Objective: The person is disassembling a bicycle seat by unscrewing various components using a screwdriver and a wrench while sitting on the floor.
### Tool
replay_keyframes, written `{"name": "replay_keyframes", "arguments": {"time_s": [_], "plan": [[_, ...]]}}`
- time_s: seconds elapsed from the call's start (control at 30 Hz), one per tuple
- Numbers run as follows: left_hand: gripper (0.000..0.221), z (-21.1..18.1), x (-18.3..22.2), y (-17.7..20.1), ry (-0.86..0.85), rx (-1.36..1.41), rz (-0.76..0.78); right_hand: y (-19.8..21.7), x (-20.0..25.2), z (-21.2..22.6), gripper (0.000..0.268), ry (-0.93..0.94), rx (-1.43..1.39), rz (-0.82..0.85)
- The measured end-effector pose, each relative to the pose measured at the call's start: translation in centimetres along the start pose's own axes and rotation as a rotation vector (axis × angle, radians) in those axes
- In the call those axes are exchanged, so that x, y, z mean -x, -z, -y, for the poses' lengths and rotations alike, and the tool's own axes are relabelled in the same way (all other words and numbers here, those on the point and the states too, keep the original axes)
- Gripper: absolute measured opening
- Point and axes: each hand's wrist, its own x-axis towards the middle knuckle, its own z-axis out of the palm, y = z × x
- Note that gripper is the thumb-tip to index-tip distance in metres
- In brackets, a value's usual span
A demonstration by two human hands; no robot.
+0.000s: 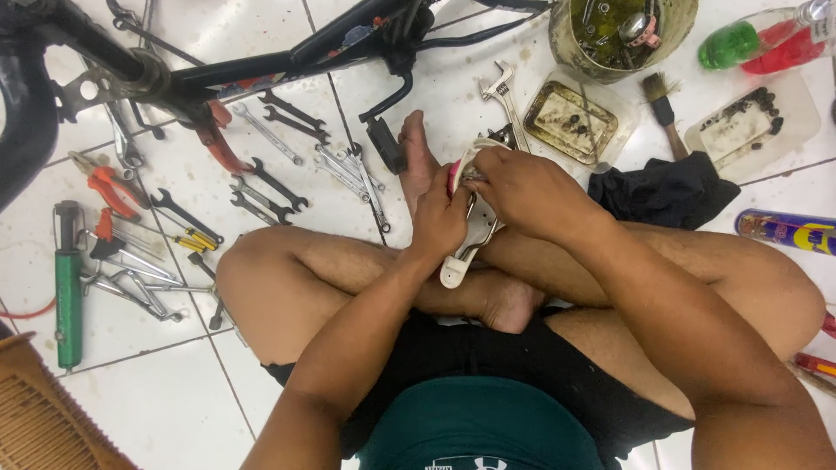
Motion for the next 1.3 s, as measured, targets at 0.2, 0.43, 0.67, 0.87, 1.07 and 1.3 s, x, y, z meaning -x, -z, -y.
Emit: {"name": "replay_keyframes", "arguments": {"time_s": [0.2, 0.43, 0.67, 0.87, 1.07, 1.3], "plan": [[0.059, -0.8, 1.4, 0.3, -0.017, 0.014, -0.014, -4.4, -3.2, -2.4, 0.051, -0.301, -0.11, -0.069], [0.053, 0.3, 0.5, 0.3, -0.02, 0.034, -0.007, -1.3, -1.7, -0.8, 0.038, 0.075, -0.019, -0.003], [0.06, 0.3, 0.0, 0.2, -0.375, 0.013, -0.179, -2.7, -2.5, -1.3, 0.05, -0.121, 0.005, -0.005], [0.083, 0.2, 0.5, 0.4, -0.741, 0.054, -0.239, 0.0, -0.3, 0.0, 0.041, 0.028, -0.078, 0.063], [0.057, 4.9, 1.1, 0.5, -0.059, -0.288, -0.07, -1.8, -0.6, 0.6, 0.033, 0.181, 0.012, 0.06], [0.05, 6.4, -0.3, 0.2, -0.092, -0.396, -0.12, -1.9, -0.8, 0.6, 0.032, 0.291, -0.049, 0.014]]}}
